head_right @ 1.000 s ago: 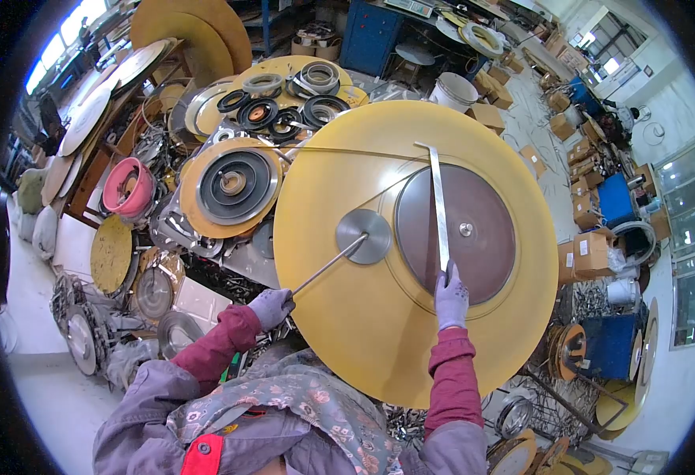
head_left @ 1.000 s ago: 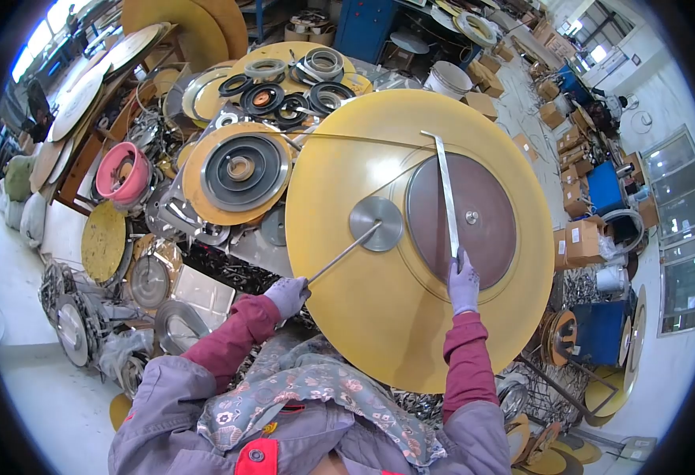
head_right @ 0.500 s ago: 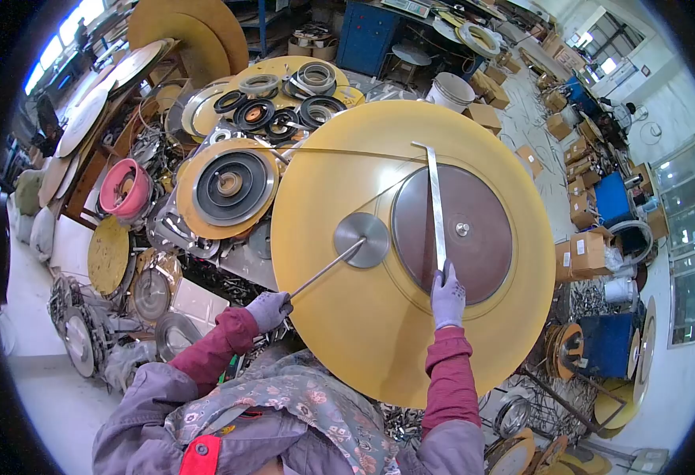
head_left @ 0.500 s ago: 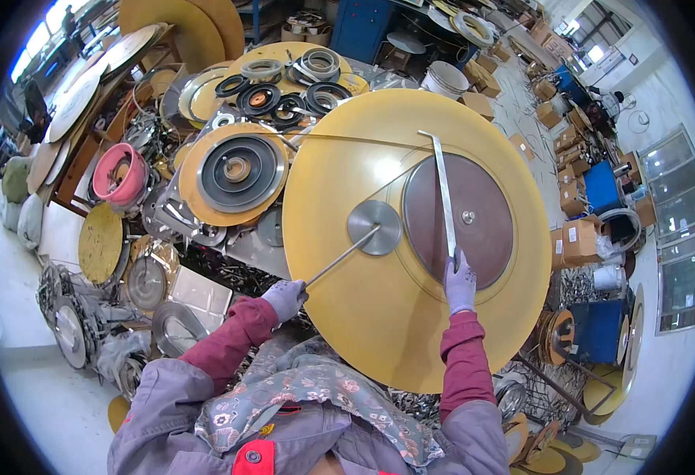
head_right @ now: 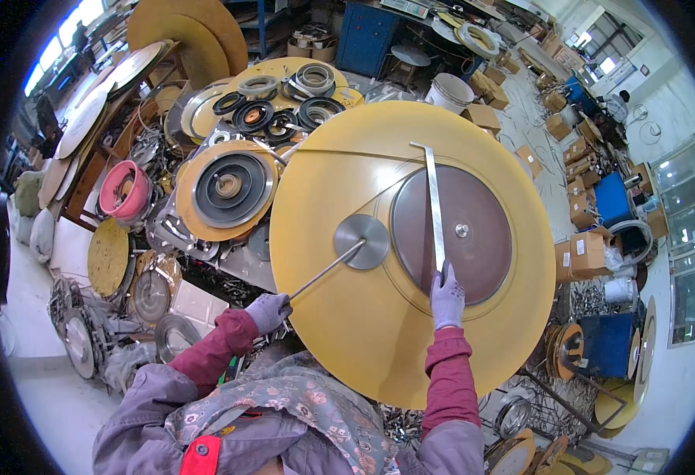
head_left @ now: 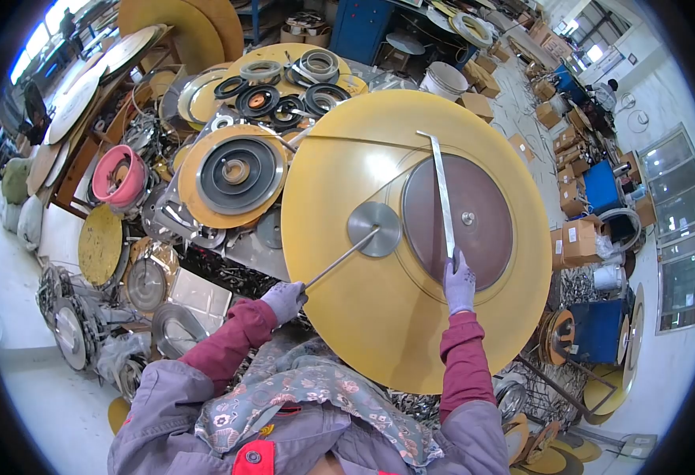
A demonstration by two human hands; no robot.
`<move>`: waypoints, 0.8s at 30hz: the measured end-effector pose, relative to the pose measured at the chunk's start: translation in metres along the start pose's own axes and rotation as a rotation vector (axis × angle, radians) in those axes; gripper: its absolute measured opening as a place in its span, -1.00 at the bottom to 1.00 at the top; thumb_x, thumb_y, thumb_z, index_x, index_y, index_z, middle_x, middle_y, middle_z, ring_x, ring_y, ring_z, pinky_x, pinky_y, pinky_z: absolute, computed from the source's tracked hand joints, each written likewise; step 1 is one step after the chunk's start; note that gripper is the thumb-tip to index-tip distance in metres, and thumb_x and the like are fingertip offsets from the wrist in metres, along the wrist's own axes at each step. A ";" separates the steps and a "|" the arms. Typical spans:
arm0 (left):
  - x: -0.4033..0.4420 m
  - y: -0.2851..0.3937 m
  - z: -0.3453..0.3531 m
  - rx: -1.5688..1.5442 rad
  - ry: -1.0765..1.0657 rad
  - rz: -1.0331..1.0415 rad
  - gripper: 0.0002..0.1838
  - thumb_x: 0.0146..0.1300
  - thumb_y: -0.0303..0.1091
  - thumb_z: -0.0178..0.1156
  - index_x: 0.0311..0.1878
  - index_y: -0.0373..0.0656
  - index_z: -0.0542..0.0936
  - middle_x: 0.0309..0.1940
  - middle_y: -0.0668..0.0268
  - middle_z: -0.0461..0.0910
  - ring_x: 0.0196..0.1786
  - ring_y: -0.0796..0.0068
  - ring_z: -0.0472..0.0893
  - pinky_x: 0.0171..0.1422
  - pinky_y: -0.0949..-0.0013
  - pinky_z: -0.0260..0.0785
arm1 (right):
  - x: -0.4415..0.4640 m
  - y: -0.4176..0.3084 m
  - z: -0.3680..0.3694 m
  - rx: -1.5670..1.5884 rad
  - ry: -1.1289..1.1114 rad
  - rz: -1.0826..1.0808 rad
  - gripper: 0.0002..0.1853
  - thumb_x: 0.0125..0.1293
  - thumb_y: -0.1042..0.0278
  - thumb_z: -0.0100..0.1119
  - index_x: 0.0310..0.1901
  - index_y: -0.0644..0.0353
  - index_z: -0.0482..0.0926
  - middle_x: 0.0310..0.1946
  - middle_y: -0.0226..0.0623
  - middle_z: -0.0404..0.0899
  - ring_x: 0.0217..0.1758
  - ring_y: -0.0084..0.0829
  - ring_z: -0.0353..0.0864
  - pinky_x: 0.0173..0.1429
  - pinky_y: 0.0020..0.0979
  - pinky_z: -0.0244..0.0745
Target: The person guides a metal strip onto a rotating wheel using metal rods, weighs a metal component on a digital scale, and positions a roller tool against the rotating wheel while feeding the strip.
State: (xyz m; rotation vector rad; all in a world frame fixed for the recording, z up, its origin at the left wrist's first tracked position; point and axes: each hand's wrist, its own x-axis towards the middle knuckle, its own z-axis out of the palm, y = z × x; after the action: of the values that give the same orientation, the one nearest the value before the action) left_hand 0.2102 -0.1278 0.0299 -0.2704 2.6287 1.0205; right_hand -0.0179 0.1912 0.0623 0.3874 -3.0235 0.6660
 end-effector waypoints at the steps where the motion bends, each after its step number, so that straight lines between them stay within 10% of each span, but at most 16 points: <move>1: 0.000 0.001 -0.001 0.003 -0.004 0.000 -0.74 0.22 -0.24 0.04 -0.29 -0.30 0.47 -0.44 -0.09 0.53 -0.28 -0.11 0.55 -0.22 0.03 0.36 | 0.000 0.000 0.000 0.000 -0.002 0.002 -0.58 0.32 0.18 -0.09 0.15 0.20 0.35 -0.16 0.11 0.55 -0.11 0.07 0.53 -0.03 -0.05 0.40; 24: -0.001 -0.001 -0.002 0.024 -0.037 0.006 -0.74 0.23 -0.23 0.03 -0.30 -0.28 0.48 -0.43 -0.07 0.54 -0.27 -0.08 0.55 -0.18 0.05 0.37 | 0.002 0.002 -0.007 0.003 -0.006 0.053 -0.60 0.32 0.22 -0.09 0.14 0.19 0.37 -0.14 0.04 0.56 -0.08 0.03 0.54 -0.01 -0.08 0.41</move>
State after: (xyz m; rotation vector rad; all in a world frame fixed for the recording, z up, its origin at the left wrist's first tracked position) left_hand 0.2109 -0.1297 0.0313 -0.2358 2.6083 0.9863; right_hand -0.0204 0.1949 0.0679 0.3117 -3.0489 0.6732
